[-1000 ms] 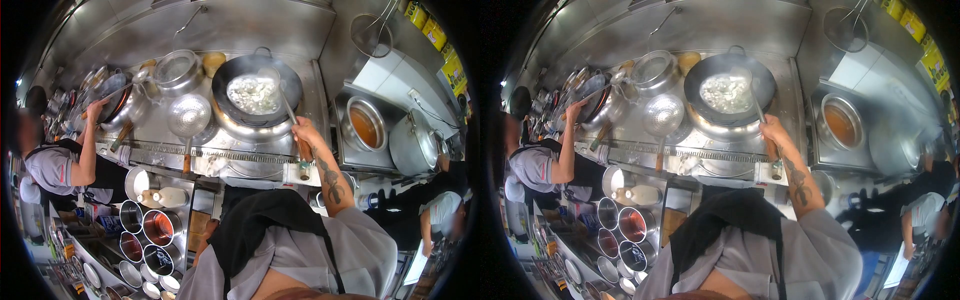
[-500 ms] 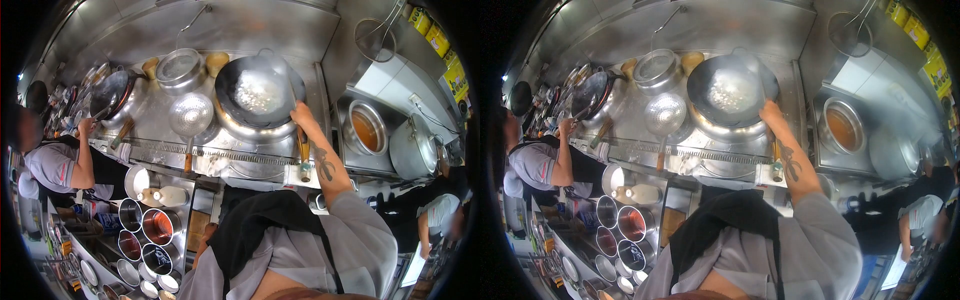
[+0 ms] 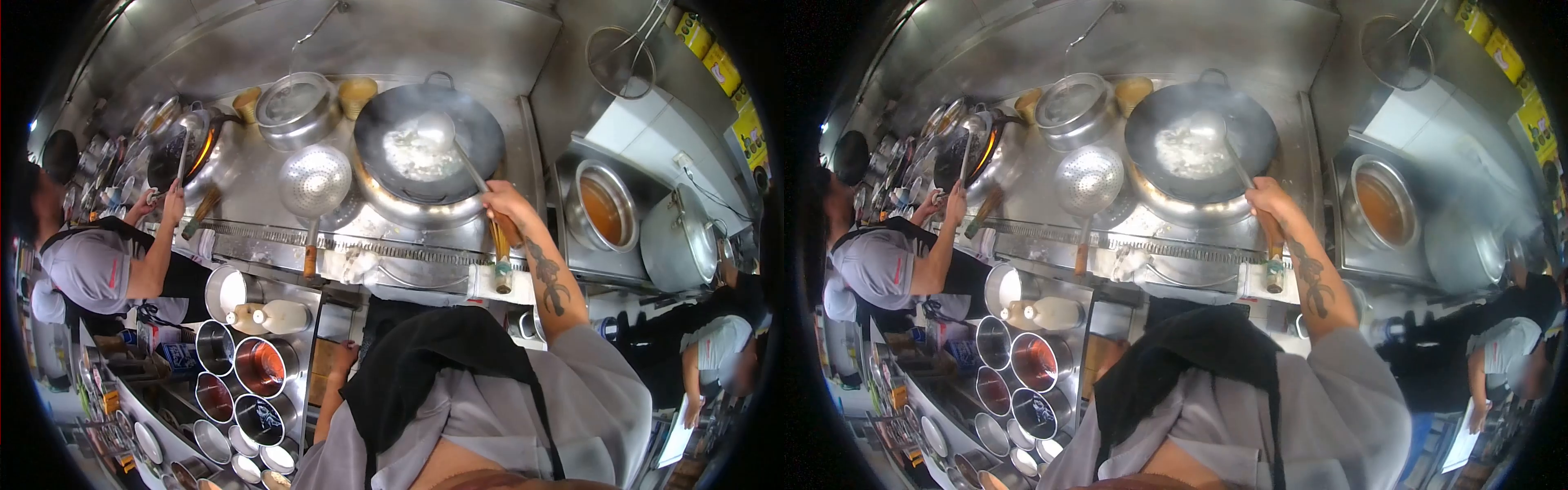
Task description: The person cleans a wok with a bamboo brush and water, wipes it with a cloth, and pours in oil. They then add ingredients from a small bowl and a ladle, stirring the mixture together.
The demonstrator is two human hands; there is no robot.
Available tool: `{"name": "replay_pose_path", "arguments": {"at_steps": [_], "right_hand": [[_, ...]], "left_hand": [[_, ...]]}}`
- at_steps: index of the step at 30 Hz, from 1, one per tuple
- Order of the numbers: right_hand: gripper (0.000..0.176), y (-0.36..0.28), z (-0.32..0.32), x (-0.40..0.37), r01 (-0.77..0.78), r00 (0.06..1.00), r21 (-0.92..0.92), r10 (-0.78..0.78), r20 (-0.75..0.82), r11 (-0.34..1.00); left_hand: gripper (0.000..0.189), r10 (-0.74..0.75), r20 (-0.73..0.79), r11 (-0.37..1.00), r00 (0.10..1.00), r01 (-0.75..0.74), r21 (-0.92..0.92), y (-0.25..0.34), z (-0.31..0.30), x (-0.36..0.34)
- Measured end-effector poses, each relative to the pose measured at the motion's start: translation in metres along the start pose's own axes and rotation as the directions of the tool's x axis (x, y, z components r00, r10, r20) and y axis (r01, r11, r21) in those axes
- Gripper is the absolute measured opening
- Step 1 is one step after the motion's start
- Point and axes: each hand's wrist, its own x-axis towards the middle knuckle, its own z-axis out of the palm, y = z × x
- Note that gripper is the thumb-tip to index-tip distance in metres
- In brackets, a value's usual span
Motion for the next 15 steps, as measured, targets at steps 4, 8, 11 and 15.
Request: {"name": "replay_pose_path", "arguments": {"at_steps": [4,8,11,15], "right_hand": [[0.006,0.007,0.036,0.009,0.145,0.984,0.067,-0.136,-0.117,0.987],[0.005,-0.014,0.053,-0.015,-0.084,0.996,0.434,0.07,0.049,0.897],[0.009,-0.001,0.034,-0.036,-0.128,0.99,0.568,0.069,0.125,0.813],[0.013,0.02,0.007,-0.029,-0.02,0.997,0.196,0.005,0.076,0.98]], "left_hand": [[0.023,0.352,-0.167,0.927,0.921,-0.368,-0.073,0.123,-0.056,0.033],[0.03,0.616,-0.427,0.787,0.662,-0.545,0.291,0.21,-0.103,0.068],[0.04,0.525,-0.448,0.825,0.724,-0.302,0.478,0.225,-0.121,0.102],[0.037,0.133,-0.325,0.872,0.936,0.046,0.488,0.2,-0.126,0.141]]}}
